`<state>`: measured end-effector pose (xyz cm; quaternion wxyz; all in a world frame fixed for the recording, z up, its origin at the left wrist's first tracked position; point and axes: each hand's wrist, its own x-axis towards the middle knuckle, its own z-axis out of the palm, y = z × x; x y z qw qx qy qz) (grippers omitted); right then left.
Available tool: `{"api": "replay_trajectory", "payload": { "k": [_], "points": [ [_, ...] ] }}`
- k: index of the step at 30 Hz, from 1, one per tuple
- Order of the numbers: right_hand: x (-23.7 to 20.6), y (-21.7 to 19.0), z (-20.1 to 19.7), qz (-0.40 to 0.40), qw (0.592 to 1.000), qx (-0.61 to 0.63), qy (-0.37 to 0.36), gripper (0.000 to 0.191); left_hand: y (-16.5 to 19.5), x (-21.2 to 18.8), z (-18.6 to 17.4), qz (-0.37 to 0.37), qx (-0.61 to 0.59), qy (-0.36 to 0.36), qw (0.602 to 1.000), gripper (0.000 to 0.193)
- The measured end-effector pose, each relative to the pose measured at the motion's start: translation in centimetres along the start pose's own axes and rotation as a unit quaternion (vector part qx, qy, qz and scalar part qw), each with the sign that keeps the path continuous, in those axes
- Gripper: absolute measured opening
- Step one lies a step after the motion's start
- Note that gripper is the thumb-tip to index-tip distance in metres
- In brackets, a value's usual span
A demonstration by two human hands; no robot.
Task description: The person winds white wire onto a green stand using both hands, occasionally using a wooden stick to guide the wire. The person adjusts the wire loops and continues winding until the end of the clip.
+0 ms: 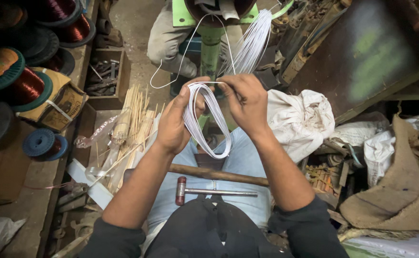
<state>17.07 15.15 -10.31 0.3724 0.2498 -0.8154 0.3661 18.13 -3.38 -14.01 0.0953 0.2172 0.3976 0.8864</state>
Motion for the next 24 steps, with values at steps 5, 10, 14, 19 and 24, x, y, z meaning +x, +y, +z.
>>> {"api": "replay_trajectory", "payload": {
  "k": [5, 10, 14, 19, 24],
  "points": [
    [-0.1, -0.4, -0.1, 0.030, 0.997, 0.050, 0.041, 0.009, -0.1, -0.3, -0.1, -0.009, 0.030, -0.006, 0.999, 0.058],
    [-0.1, -0.1, -0.2, 0.065, 0.996, 0.047, 0.030, 0.012, -0.6, -0.5, -0.3, 0.004, -0.048, 0.003, 0.999, 0.057],
    [-1.0, -0.3, 0.4, 0.018, 1.000, -0.003, -0.006, 0.014, -0.5, -0.1, 0.0, 0.007, -0.022, 0.017, 1.000, 0.052],
    [-2.0, -0.4, 0.6, 0.023, 1.000, 0.020, -0.004, 0.018, 1.1, 0.9, 0.7, 0.012, 0.034, -0.037, 0.999, 0.057],
    [-2.0, -0.4, 0.6, 0.172, 0.979, 0.110, -0.019, 0.027, 3.4, 2.9, 1.2, 0.000, 0.094, -0.102, 0.990, 0.061]
  ]
}}
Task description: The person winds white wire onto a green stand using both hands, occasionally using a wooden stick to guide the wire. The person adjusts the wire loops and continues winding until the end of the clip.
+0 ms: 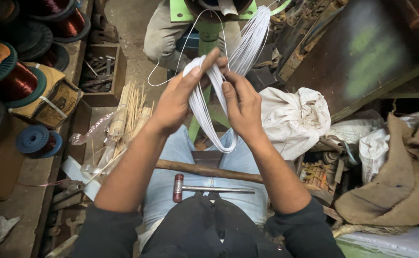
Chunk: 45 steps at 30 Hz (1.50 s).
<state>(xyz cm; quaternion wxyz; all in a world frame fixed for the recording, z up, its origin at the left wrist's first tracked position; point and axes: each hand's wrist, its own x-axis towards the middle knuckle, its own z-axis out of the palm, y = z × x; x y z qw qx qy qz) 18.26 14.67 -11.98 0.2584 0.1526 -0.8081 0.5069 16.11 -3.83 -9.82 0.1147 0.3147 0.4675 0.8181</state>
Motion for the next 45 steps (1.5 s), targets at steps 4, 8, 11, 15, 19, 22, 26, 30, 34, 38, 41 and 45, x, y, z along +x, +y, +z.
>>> {"api": "replay_trajectory", "payload": {
  "k": [4, 8, 11, 15, 19, 22, 26, 30, 34, 38, 41, 45],
  "points": [
    [-0.6, -1.2, -0.2, 0.012, 1.000, -0.010, -0.013, 0.046, 1.3, 2.0, -0.6, -0.019, -0.011, -0.001, 1.000, 0.062],
    [-1.7, -2.7, -0.5, -0.139, 0.977, -0.148, -0.060, 0.103, 1.5, 3.3, -0.8, -0.012, 0.011, -0.010, 1.000, 0.065],
    [-2.0, -3.2, 0.2, -0.098, 0.970, -0.220, -0.033, 0.128, 0.7, 4.3, -0.5, -0.016, -0.014, 0.008, 1.000, 0.068],
    [-1.8, -2.3, 1.1, -0.100, 0.965, -0.240, 0.016, 0.118, -0.6, 6.1, -0.1, -0.009, -0.053, 0.060, 0.997, 0.072],
    [-1.6, -0.7, 1.5, -0.153, 0.943, -0.285, 0.076, 0.103, -2.1, 7.4, 0.9, 0.049, -0.039, 0.095, 0.993, 0.075],
    [-1.3, 0.1, 1.6, -0.181, 0.925, -0.322, 0.091, 0.091, -2.3, 8.1, 1.6, 0.053, -0.029, 0.116, 0.991, 0.078],
    [-0.5, 0.6, 1.0, -0.164, 0.929, -0.315, 0.103, 0.092, -0.4, 8.6, 0.7, -0.027, -0.026, 0.021, 0.999, 0.073],
    [-0.5, 0.2, -0.3, -0.149, 0.950, -0.267, 0.060, 0.097, 1.5, 7.7, -1.4, -0.077, -0.041, -0.138, 0.987, 0.063],
    [-0.7, -0.3, -0.8, -0.136, 0.951, -0.275, 0.025, 0.112, 1.3, 7.4, -1.8, -0.079, -0.019, -0.097, 0.992, 0.067],
    [-0.8, -0.6, -0.5, -0.129, 0.945, -0.298, 0.031, 0.116, 0.5, 7.3, -1.3, -0.056, 0.003, -0.066, 0.996, 0.069],
    [-1.1, -0.8, -0.2, -0.130, 0.945, -0.298, 0.034, 0.115, 0.0, 7.0, -1.0, -0.052, 0.023, -0.022, 0.998, 0.071],
    [-1.1, -0.7, 0.0, -0.136, 0.946, -0.294, 0.029, 0.117, -0.4, 6.5, -1.0, -0.036, -0.013, -0.005, 0.999, 0.068]
  ]
}}
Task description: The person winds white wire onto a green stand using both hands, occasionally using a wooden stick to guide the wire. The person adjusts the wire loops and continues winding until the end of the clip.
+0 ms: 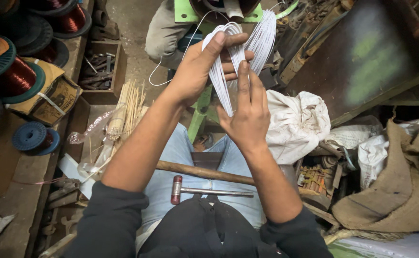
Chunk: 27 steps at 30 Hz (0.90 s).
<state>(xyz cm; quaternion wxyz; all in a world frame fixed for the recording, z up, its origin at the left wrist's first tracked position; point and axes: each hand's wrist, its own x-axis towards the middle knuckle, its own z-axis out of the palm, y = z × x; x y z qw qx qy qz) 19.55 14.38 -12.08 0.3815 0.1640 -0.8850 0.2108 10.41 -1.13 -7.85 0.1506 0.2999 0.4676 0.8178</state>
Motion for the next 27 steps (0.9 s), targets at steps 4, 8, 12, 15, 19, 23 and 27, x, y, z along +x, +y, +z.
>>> {"api": "replay_trajectory", "payload": {
  "k": [4, 8, 12, 15, 19, 23, 27],
  "points": [
    [0.1, 0.7, -0.1, -0.017, 0.999, 0.027, -0.022, 0.117, -0.3, -1.6, 0.1, 0.021, 0.043, -0.008, 0.999, 0.063],
    [-1.6, 2.5, -0.7, -0.061, 0.994, 0.076, -0.056, 0.114, -0.9, -4.4, 0.8, 0.026, 0.067, -0.021, 0.997, 0.065],
    [-6.7, 7.2, -1.4, 0.006, 0.995, 0.101, 0.023, 0.082, -1.6, -7.2, 1.4, 0.058, 0.019, 0.008, 0.998, 0.064],
    [-10.3, 13.2, -0.2, 0.091, 0.993, 0.002, 0.075, 0.055, -2.0, -8.3, 1.6, 0.081, -0.005, 0.017, 0.997, 0.064],
    [-14.3, 20.2, 1.8, 0.220, 0.971, -0.079, 0.053, 0.037, -2.5, -8.8, 1.9, 0.090, -0.002, 0.019, 0.996, 0.063],
    [-15.7, 23.6, 3.2, 0.582, 0.786, 0.205, 0.034, 0.043, -2.4, -9.4, 2.1, 0.101, 0.009, 0.026, 0.994, 0.061],
    [-15.9, 23.7, 3.5, 0.537, 0.830, 0.152, 0.021, 0.041, -2.2, -10.0, 2.1, 0.109, 0.035, 0.041, 0.993, 0.058]
  ]
}}
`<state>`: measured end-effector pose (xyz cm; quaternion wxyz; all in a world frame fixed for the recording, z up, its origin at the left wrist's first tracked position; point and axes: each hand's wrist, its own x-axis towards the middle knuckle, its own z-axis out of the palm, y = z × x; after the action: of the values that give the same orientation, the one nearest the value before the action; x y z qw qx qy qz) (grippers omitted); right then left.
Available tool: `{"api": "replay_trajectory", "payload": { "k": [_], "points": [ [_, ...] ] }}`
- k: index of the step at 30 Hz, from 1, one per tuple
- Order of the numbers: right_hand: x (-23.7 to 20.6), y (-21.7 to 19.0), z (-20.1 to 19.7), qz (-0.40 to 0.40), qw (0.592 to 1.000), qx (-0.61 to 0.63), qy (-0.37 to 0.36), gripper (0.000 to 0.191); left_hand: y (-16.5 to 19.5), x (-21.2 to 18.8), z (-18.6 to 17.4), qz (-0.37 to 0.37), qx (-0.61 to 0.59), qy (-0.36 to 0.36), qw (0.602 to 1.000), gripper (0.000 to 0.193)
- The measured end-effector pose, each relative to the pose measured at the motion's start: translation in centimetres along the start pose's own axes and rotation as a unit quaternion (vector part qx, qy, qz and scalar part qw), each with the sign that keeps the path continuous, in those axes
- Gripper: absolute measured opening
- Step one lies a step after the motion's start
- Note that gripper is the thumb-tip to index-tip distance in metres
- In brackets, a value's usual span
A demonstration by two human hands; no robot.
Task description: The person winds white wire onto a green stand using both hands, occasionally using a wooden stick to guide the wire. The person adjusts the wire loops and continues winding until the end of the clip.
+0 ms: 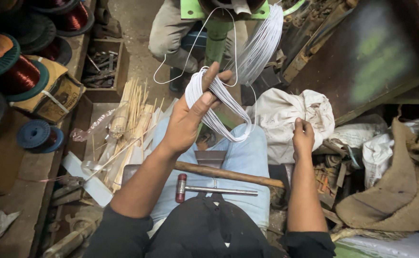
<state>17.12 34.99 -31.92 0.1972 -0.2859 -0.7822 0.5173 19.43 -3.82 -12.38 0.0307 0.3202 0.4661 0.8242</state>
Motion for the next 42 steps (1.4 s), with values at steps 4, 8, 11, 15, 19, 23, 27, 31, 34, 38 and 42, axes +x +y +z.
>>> {"api": "replay_trajectory", "payload": {
  "k": [4, 8, 11, 15, 19, 23, 27, 31, 34, 38, 42],
  "points": [
    [-1.0, 0.0, 0.6, -0.128, 0.989, -0.070, 0.002, 0.034, 0.0, -0.2, 0.1, -0.017, 0.011, 0.015, 1.000, 0.058],
    [-1.6, -0.2, 1.1, -0.183, 0.975, -0.124, -0.005, 0.031, -0.2, -0.4, 0.5, -0.016, 0.045, 0.010, 0.999, 0.058],
    [-1.7, -0.2, 1.1, -0.183, 0.975, -0.126, -0.015, 0.031, -0.1, -0.4, 0.6, -0.017, 0.011, 0.012, 1.000, 0.058],
    [-1.6, -0.1, 1.1, -0.193, 0.972, -0.129, -0.016, 0.031, 0.1, -0.4, 0.5, -0.012, -0.011, 0.007, 1.000, 0.058],
    [-1.5, 0.1, 1.2, -0.186, 0.973, -0.133, -0.020, 0.031, 0.2, -0.5, 0.3, -0.004, -0.003, 0.009, 1.000, 0.057],
    [-1.4, 0.2, 1.3, -0.176, 0.976, -0.129, -0.025, 0.030, 0.1, -0.5, 0.4, -0.012, -0.011, 0.013, 1.000, 0.057],
    [-1.5, 0.2, 1.3, -0.184, 0.975, -0.121, -0.024, 0.029, 0.0, -0.5, 0.4, -0.011, -0.010, 0.012, 1.000, 0.057],
    [-1.6, 0.2, 1.3, -0.176, 0.977, -0.118, -0.024, 0.028, 0.0, -0.5, 0.4, -0.018, -0.016, 0.020, 1.000, 0.057],
    [-1.6, 0.3, 1.3, -0.184, 0.975, -0.125, -0.024, 0.028, 0.0, -0.6, 0.5, -0.024, -0.014, 0.024, 0.999, 0.057],
    [-1.7, 0.2, 1.3, -0.220, 0.968, -0.122, -0.019, 0.026, 0.0, -0.6, 0.7, -0.025, -0.012, 0.028, 0.999, 0.057],
    [-1.9, -0.1, 1.2, -0.182, 0.975, -0.127, -0.032, 0.027, 0.1, -0.7, 0.9, -0.023, 0.015, 0.030, 0.999, 0.057]
  ]
}}
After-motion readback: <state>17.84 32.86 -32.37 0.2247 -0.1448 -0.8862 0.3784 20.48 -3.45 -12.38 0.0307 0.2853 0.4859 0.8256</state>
